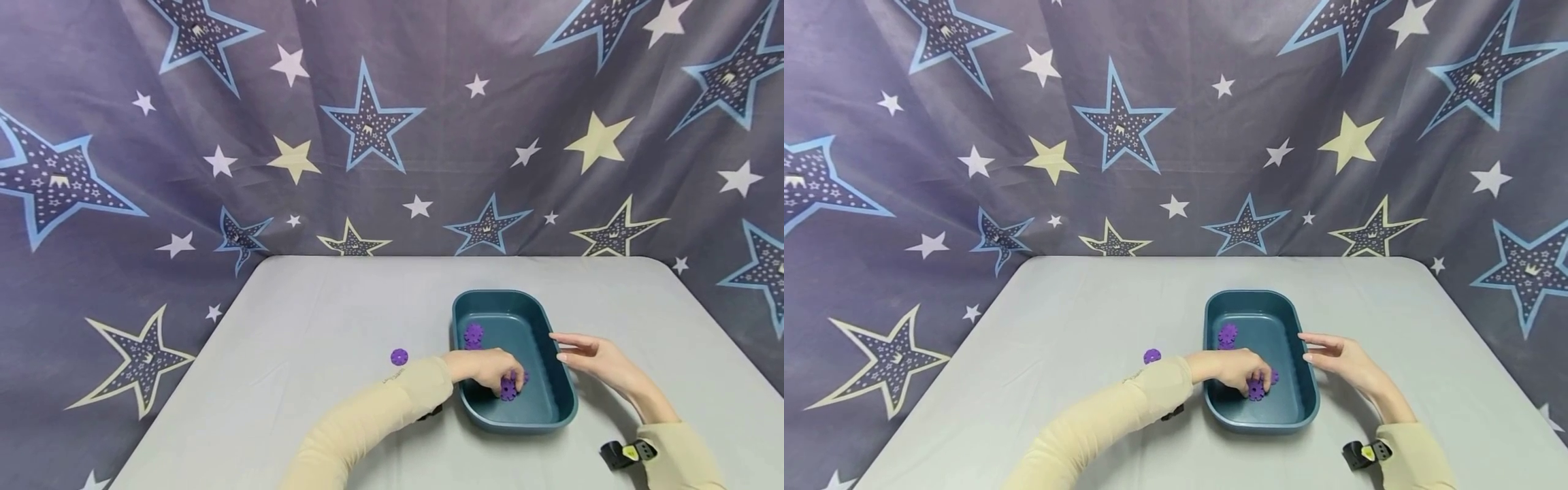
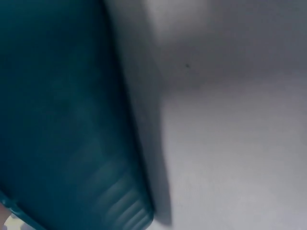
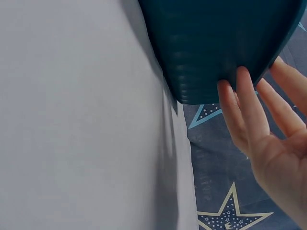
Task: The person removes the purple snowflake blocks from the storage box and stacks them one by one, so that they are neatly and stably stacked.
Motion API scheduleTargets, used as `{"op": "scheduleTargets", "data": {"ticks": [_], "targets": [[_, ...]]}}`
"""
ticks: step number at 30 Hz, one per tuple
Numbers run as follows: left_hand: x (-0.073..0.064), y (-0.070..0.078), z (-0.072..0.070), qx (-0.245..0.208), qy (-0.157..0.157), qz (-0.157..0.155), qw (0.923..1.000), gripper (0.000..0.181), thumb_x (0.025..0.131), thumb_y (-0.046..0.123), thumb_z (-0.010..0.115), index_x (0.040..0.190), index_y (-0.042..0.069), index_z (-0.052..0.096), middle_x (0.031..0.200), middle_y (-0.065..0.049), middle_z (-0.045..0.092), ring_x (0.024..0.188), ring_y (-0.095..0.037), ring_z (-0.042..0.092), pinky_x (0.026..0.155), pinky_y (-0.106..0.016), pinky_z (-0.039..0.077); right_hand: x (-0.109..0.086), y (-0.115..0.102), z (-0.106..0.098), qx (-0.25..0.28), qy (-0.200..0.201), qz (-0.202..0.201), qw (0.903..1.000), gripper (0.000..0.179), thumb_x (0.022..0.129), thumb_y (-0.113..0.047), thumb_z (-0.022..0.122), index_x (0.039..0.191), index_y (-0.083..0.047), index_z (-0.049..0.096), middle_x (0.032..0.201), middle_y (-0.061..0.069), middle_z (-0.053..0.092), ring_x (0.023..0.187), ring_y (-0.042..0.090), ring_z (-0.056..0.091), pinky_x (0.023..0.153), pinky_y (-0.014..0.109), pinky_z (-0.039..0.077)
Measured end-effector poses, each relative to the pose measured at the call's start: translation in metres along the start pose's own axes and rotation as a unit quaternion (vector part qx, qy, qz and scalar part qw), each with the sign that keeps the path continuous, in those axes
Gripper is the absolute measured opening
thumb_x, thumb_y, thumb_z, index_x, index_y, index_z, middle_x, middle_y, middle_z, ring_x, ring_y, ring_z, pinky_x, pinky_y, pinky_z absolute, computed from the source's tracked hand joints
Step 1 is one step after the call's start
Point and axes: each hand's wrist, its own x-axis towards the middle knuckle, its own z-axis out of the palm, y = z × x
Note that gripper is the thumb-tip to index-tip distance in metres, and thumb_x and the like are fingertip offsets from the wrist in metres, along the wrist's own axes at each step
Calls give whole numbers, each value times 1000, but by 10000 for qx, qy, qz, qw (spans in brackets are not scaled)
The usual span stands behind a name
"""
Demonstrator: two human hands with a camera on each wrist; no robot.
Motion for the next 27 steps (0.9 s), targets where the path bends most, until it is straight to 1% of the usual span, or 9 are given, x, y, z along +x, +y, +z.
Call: {"op": "scheduleTargets", "data": {"ticks": [4, 6, 7, 11, 12, 14, 19, 22, 27], "targets": [[-2, -2, 1, -167, 65, 67, 9998, 29, 72, -3, 67, 93, 17, 66, 89, 7, 61, 80, -1, 52, 63, -8, 39, 0, 0, 2, -46, -24, 87, 9999, 49, 82, -23, 62, 122, 2, 50, 117, 1, 56, 94, -3, 54, 75, 16, 45], [-4, -2, 1, -338, 128, 117, 9993, 30, 74, -5, 64, 94, 16, 66, 89, 6, 61, 78, 0, 53, 63, -7, 39, -1, -1, 2, -55, -24, 118, 9999, 49, 82, -23, 62, 123, 1, 50, 117, 2, 56, 94, -4, 54, 75, 16, 45], [-5, -3, 1, -437, 156, 144, 9988, 30, 74, -6, 63, 95, 15, 66, 90, 5, 61, 76, 0, 53, 63, -7, 40, -1, -1, 2, -43, -30, 125, 9999, 49, 82, -23, 62, 123, 2, 50, 117, 1, 56, 94, -4, 54, 75, 15, 44], [-10, -4, -2, -916, 265, 220, 9952, 28, 78, -7, 60, 97, 13, 66, 90, 4, 60, 71, 0, 55, 60, -7, 42, -1, -1, 2, 45, -27, 86, 9999, 48, 82, -21, 62, 122, 3, 49, 112, -10, 57, 92, -3, 55, 74, 16, 45], [-11, -4, -3, -1031, 285, 224, 9940, 28, 79, -7, 59, 98, 13, 65, 91, 3, 60, 70, 0, 55, 60, -7, 43, -1, -1, 2, 54, -54, 34, 10000, 48, 83, -20, 61, 122, 4, 49, 112, -11, 57, 92, -3, 55, 73, 16, 46], [-13, -5, -5, -1161, 352, 283, 9922, 29, 79, -8, 58, 99, 13, 65, 91, 3, 60, 68, 0, 55, 59, -8, 43, -1, 0, 1, 78, -50, -4, 10000, 48, 83, -19, 61, 122, 5, 48, 110, -16, 56, 91, -3, 56, 73, 17, 46], [-21, -4, -13, -1375, 557, 383, 9882, 31, 79, -9, 57, 101, 11, 65, 92, 2, 61, 65, 0, 55, 58, -9, 44, -1, -1, -1, 57, -23, -27, 10000, 48, 83, -20, 61, 122, 4, 49, 109, -17, 56, 92, -3, 55, 74, 15, 45], [-27, -3, -17, -1472, 668, 455, 9858, 31, 79, -10, 57, 102, 10, 64, 91, 1, 62, 64, -1, 55, 57, -10, 45, 0, -2, -1, -30, -19, -23, 10000, 48, 83, -21, 62, 122, 3, 49, 110, -16, 57, 93, -4, 54, 74, 15, 45], [-35, -4, -21, -1461, 869, 493, 9842, 28, 79, -6, 59, 102, 10, 63, 90, -1, 62, 72, -4, 58, 59, -9, 44, -1, -2, 0, -119, 3, 21, 9999, 48, 82, -23, 62, 122, 2, 50, 113, -9, 57, 94, -4, 54, 75, 15, 44]]}}
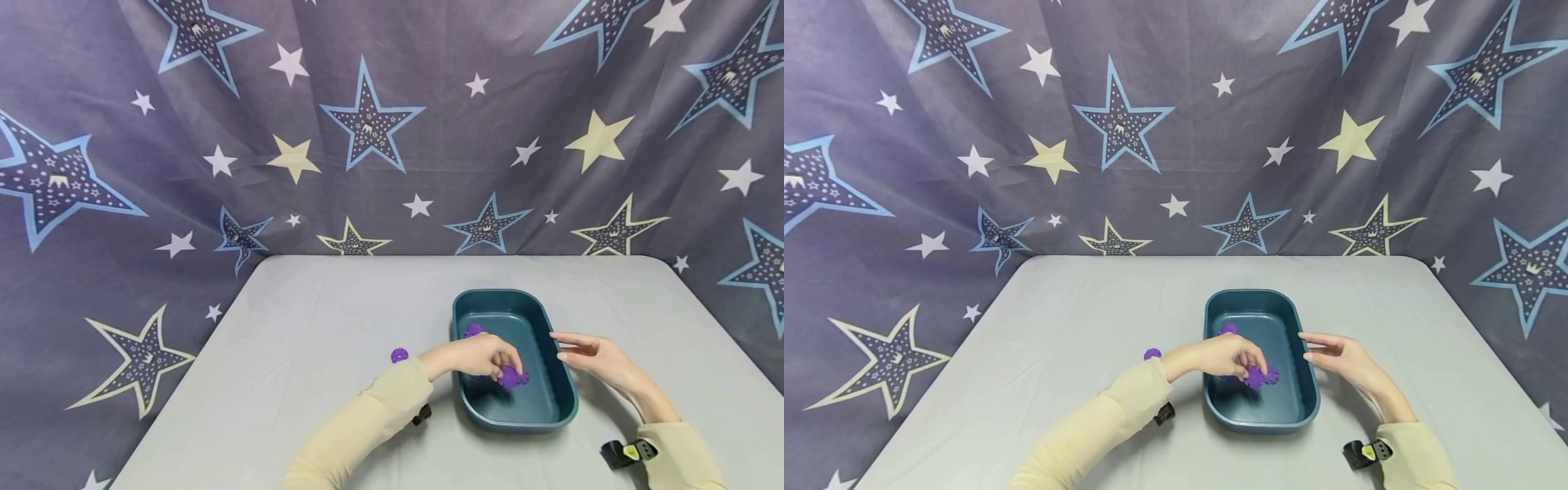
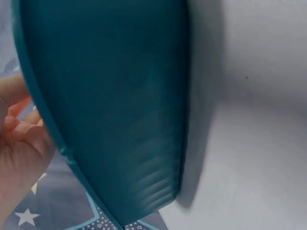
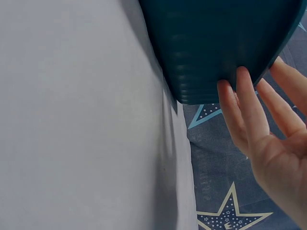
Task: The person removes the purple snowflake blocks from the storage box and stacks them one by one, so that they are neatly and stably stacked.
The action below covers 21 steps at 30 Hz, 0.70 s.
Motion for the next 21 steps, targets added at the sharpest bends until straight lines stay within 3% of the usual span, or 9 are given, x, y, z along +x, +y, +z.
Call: {"op": "scheduleTargets", "data": {"ticks": [9, 14, 21], "targets": [[-12, -4, -6, -204, 411, 181, 9988, 23, 78, -3, 62, 99, 6, 64, 88, -2, 62, 75, 0, 56, 66, -8, 43, 0, -1, 0, 96, 1, 39, 9999, 49, 82, -23, 63, 122, 2, 50, 110, -15, 57, 93, -2, 55, 74, 16, 45], [-20, -6, -10, -67, 711, 283, 9970, 22, 77, -1, 64, 97, 9, 65, 85, 1, 64, 75, 2, 55, 68, -7, 42, 0, -1, 0, 58, -3, 100, 9999, 50, 82, -24, 63, 122, 2, 50, 112, -10, 57, 94, -2, 55, 74, 16, 45], [-32, -10, -16, -305, 912, 178, 9952, 23, 76, -2, 64, 97, 8, 65, 87, 1, 63, 76, 1, 54, 69, -8, 43, 1, 1, 0, 71, 3, 98, 9999, 49, 82, -23, 63, 122, 2, 50, 111, -13, 57, 93, -2, 55, 74, 16, 45]]}}
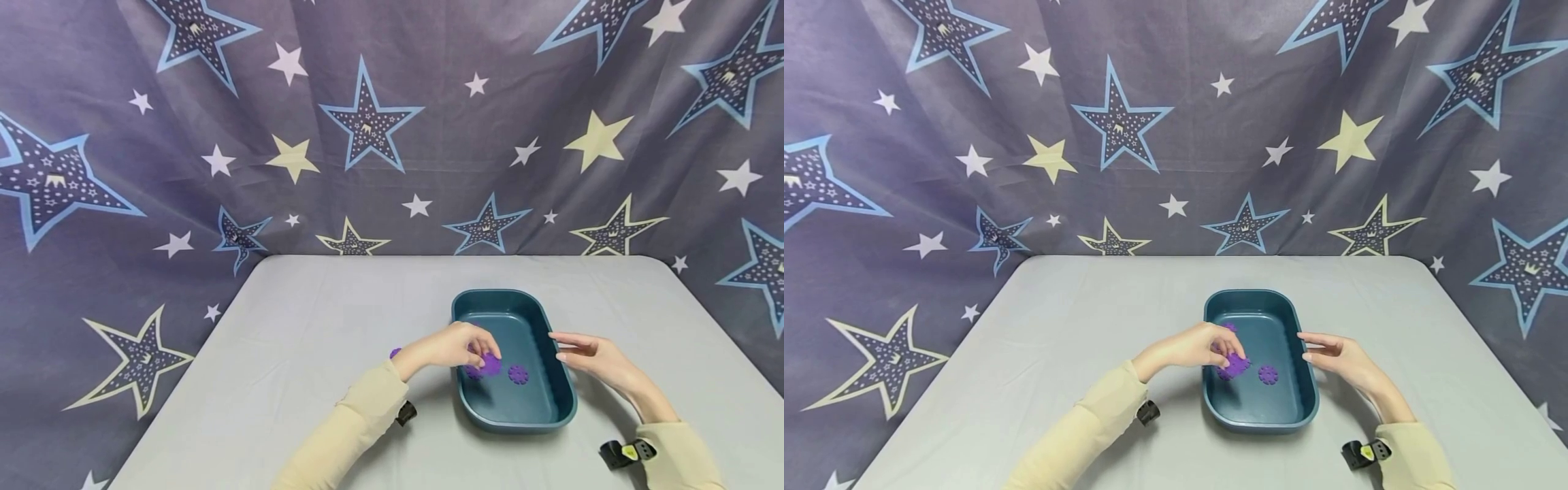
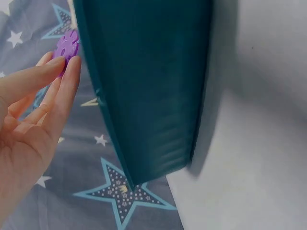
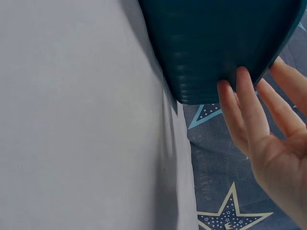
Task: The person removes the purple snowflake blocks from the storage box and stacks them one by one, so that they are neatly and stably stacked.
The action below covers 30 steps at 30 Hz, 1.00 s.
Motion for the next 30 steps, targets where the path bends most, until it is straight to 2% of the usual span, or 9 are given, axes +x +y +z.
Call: {"op": "scheduleTargets", "data": {"ticks": [5, 10, 15, 20, 26, 30], "targets": [[-8, -3, -6, -437, 163, -176, 9988, 24, 76, -5, 62, 98, 5, 65, 89, -6, 63, 77, -3, 55, 68, -12, 44, 0, 0, 0, 103, -26, -56, 9999, 49, 82, -22, 62, 122, 4, 49, 108, -19, 56, 93, -2, 55, 74, 16, 45], [-16, -8, -10, -602, 319, -277, 9973, 23, 77, -4, 61, 99, 3, 65, 93, -15, 62, 78, -9, 56, 68, -14, 45, 0, -1, -1, 98, 3, -34, 9999, 49, 82, -22, 63, 122, 3, 49, 109, -17, 56, 92, -2, 56, 74, 16, 45], [-26, -14, -14, -756, 527, -430, 9948, 25, 77, -4, 62, 100, 3, 65, 96, -11, 62, 82, -13, 57, 71, -17, 46, -1, -1, 0, -95, 58, 5, 9999, 49, 81, -25, 63, 122, 0, 51, 113, -6, 58, 93, -4, 54, 75, 15, 44], [-36, -20, -17, -872, 702, -588, 9920, 25, 77, -3, 61, 100, 5, 66, 92, -4, 63, 81, -9, 56, 72, -18, 46, 0, 1, 0, -58, 38, -14, 10000, 49, 82, -24, 63, 122, 0, 51, 114, -7, 57, 93, -4, 55, 74, 16, 45], [-48, -28, -21, -862, 913, -468, 9910, 24, 76, -5, 60, 99, 1, 66, 90, -8, 64, 78, -11, 57, 69, -19, 47, 1, 1, -1, 103, -10, -25, 9999, 50, 82, -23, 62, 123, 2, 50, 110, -15, 56, 92, -3, 56, 73, 18, 47], [-56, -34, -24, -942, 1024, -550, 9887, 22, 77, -7, 57, 97, -2, 65, 89, -11, 65, 73, -10, 58, 66, -19, 48, -1, -1, -1, 112, -17, -40, 9999, 49, 82, -22, 62, 122, 3, 49, 112, -10, 57, 91, -3, 56, 73, 18, 47]]}}
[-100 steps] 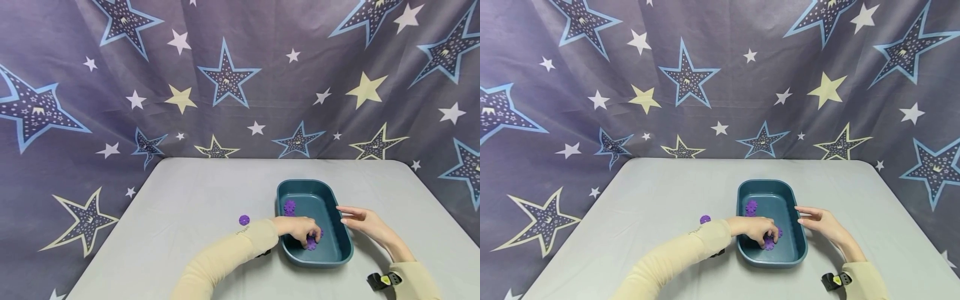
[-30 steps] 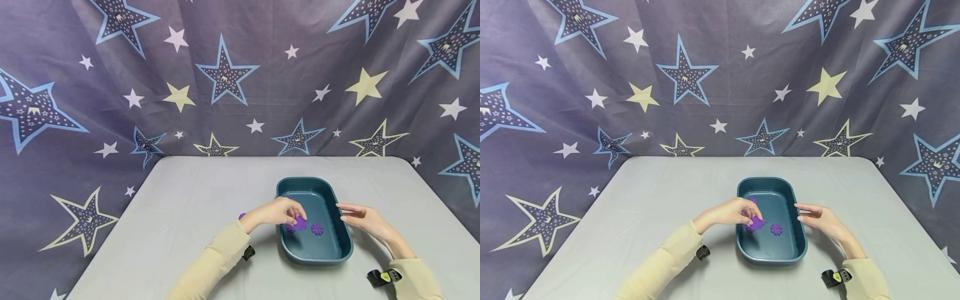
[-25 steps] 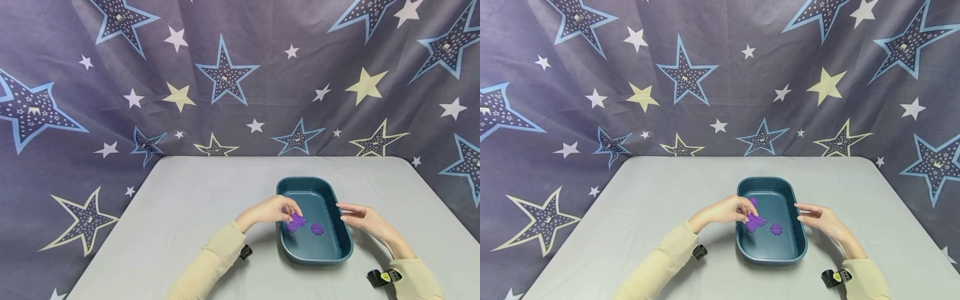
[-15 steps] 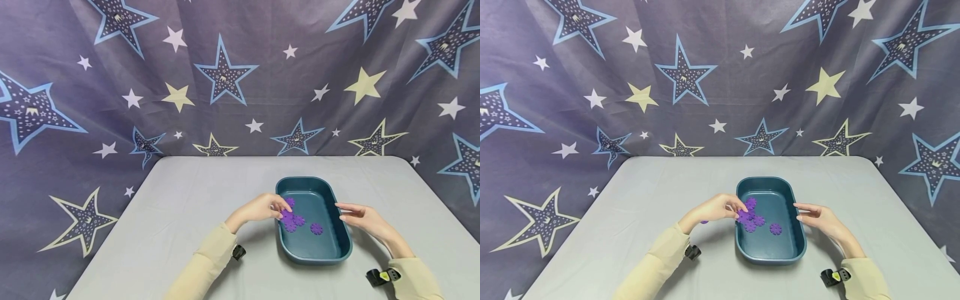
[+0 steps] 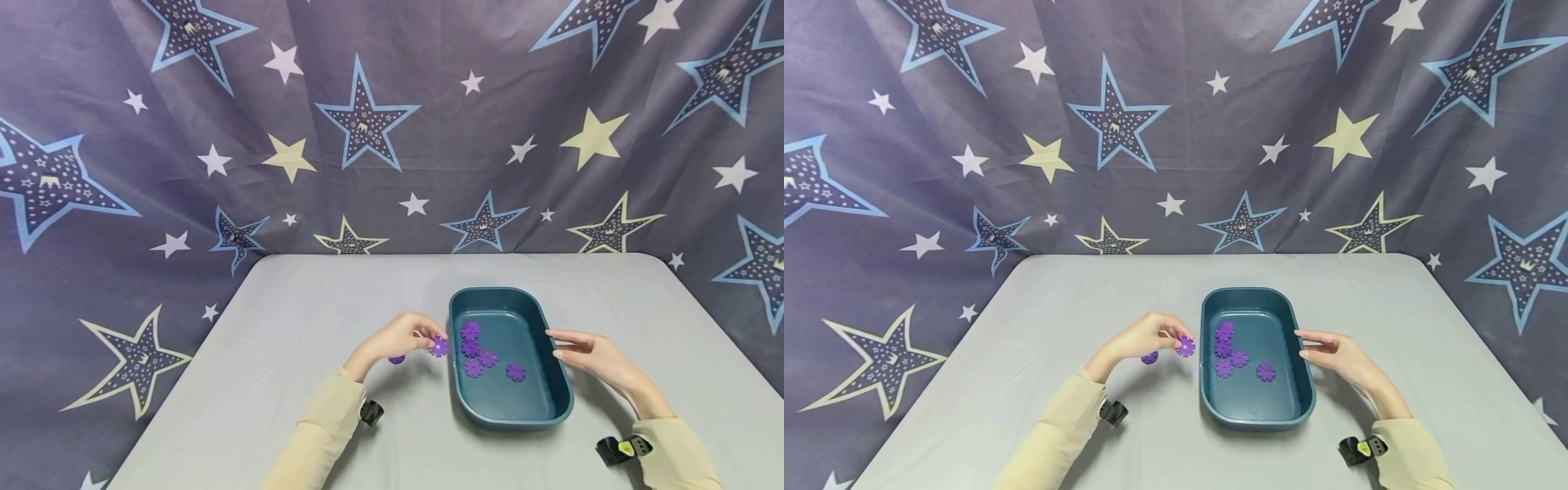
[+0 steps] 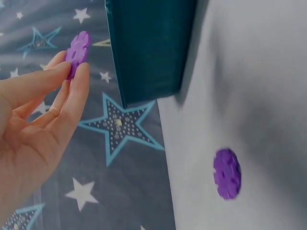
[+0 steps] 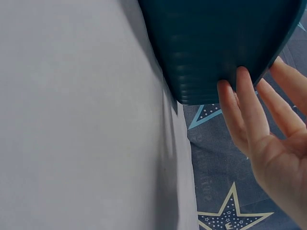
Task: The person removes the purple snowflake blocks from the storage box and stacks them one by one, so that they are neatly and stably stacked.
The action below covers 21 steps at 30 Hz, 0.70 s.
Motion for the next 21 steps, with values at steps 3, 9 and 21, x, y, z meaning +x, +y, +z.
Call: {"op": "scheduleTargets", "data": {"ticks": [3, 9, 21], "targets": [[-4, -5, -3, -4, 80, -122, 9999, 22, 78, -8, 55, 97, -3, 64, 89, -12, 65, 72, -12, 58, 66, -19, 48, 0, -1, 0, -5, 16, -15, 10000, 48, 82, -20, 62, 122, 3, 50, 115, -1, 57, 92, -4, 55, 73, 16, 46], [-11, -18, -8, 63, 227, -388, 9990, 23, 76, -9, 54, 96, -4, 64, 88, -14, 65, 72, -15, 59, 66, -23, 50, -1, -3, 0, 1, -31, -81, 10000, 48, 83, -19, 62, 122, 4, 49, 116, 2, 57, 92, -4, 55, 73, 16, 46], [-22, -49, -13, -253, 281, -1013, 9941, 26, 73, -15, 50, 94, -9, 63, 82, -17, 65, 65, -16, 59, 60, -24, 50, 0, -1, 1, -149, 35, 117, 9998, 49, 81, -24, 63, 122, 0, 51, 116, 3, 58, 94, -5, 53, 75, 15, 44]]}}
